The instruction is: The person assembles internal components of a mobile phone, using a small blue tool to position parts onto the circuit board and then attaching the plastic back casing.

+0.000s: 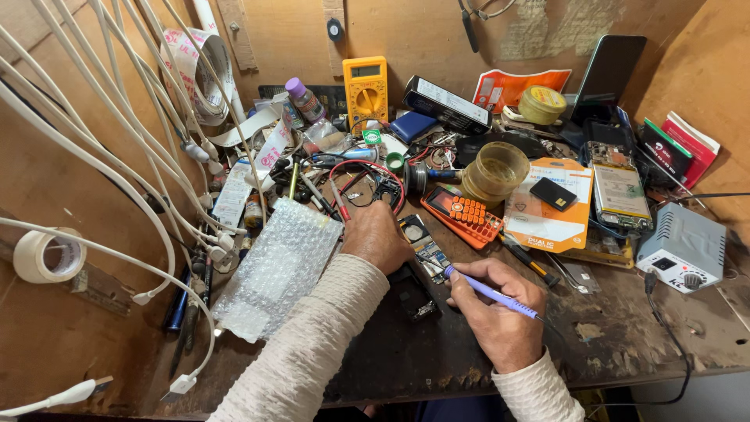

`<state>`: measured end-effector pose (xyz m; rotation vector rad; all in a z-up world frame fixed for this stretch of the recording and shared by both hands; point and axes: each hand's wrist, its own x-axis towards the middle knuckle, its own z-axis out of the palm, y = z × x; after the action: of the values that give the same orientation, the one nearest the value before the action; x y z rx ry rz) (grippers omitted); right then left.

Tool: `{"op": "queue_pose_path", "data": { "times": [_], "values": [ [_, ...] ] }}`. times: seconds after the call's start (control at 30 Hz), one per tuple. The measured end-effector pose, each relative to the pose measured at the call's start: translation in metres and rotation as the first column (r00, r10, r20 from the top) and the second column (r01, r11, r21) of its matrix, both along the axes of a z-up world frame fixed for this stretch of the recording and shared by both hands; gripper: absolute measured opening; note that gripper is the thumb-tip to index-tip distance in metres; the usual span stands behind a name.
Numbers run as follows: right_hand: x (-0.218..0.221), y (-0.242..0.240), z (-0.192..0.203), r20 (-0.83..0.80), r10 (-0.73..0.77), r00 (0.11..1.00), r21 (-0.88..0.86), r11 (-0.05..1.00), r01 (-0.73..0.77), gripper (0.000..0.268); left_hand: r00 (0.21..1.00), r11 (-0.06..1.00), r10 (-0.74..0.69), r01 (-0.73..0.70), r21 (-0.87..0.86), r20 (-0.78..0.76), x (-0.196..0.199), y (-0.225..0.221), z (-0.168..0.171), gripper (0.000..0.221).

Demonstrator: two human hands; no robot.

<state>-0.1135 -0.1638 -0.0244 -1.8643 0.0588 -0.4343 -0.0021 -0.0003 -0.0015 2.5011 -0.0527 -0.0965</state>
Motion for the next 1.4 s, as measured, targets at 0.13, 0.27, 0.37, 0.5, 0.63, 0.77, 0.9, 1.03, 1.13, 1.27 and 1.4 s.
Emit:
{"op": "queue_pose_path", "data": {
  "times": [0.13, 0.27, 0.37, 0.5, 0.63, 0.77, 0.9, 1.03, 1.13, 1.27, 1.4],
  "values": [
    [0.000, 0.001, 0.000, -0.011, -0.001, 1.000, 0.015, 1.000, 0.001, 0.016, 1.000, 1.000, -0.007, 0.007, 0.003, 0.010, 0.000, 0.000, -0.001, 0.027],
    [0.000, 0.001, 0.000, 0.009, 0.004, 1.000, 0.055, 0.998, -0.004, 0.016, 1.000, 1.000, -0.009, 0.009, 0.003, -0.006, 0.000, 0.000, 0.000, 0.027],
    [-0.001, 0.000, 0.000, 0.023, -0.008, 1.000, 0.113, 0.994, 0.005, 0.016, 1.000, 1.000, 0.004, -0.004, -0.017, -0.011, -0.001, 0.000, 0.001, 0.028],
    [-0.001, -0.002, -0.001, 0.073, 0.006, 0.997, 0.124, 0.992, -0.015, 0.015, 1.000, 1.000, -0.012, 0.012, -0.002, 0.001, -0.001, 0.001, 0.000, 0.028],
    [0.000, -0.004, -0.002, 0.057, 0.000, 0.998, 0.131, 0.991, -0.008, 0.015, 1.000, 1.000, -0.014, 0.014, 0.008, 0.012, 0.000, 0.001, -0.001, 0.028],
    [0.000, -0.004, -0.002, 0.043, 0.003, 0.999, 0.133, 0.991, -0.008, 0.016, 1.000, 0.999, -0.029, 0.030, -0.013, 0.011, 0.000, 0.004, -0.003, 0.026],
    [0.000, -0.004, -0.001, 0.011, -0.014, 1.000, 0.115, 0.993, 0.012, 0.016, 0.999, 0.998, -0.046, 0.046, -0.033, 0.015, 0.001, 0.006, -0.006, 0.022],
    [-0.001, -0.003, 0.001, 0.014, -0.012, 1.000, 0.105, 0.994, 0.010, 0.017, 0.998, 0.997, -0.063, 0.064, -0.052, 0.022, 0.002, 0.009, -0.009, 0.023],
    [-0.001, -0.003, 0.002, 0.024, -0.003, 1.000, 0.120, 0.993, 0.000, 0.018, 0.997, 0.994, -0.070, 0.072, -0.077, 0.025, 0.002, 0.011, -0.011, 0.023],
    [-0.001, -0.003, 0.002, 0.028, -0.006, 1.000, 0.111, 0.994, 0.003, 0.018, 0.995, 0.990, -0.096, 0.097, -0.100, 0.019, 0.003, 0.014, -0.012, 0.021],
    [0.000, -0.003, 0.002, 0.019, -0.004, 1.000, 0.128, 0.992, 0.002, 0.018, 0.991, 0.984, -0.124, 0.130, -0.123, 0.057, 0.003, 0.015, -0.014, 0.017]
  ]
}}
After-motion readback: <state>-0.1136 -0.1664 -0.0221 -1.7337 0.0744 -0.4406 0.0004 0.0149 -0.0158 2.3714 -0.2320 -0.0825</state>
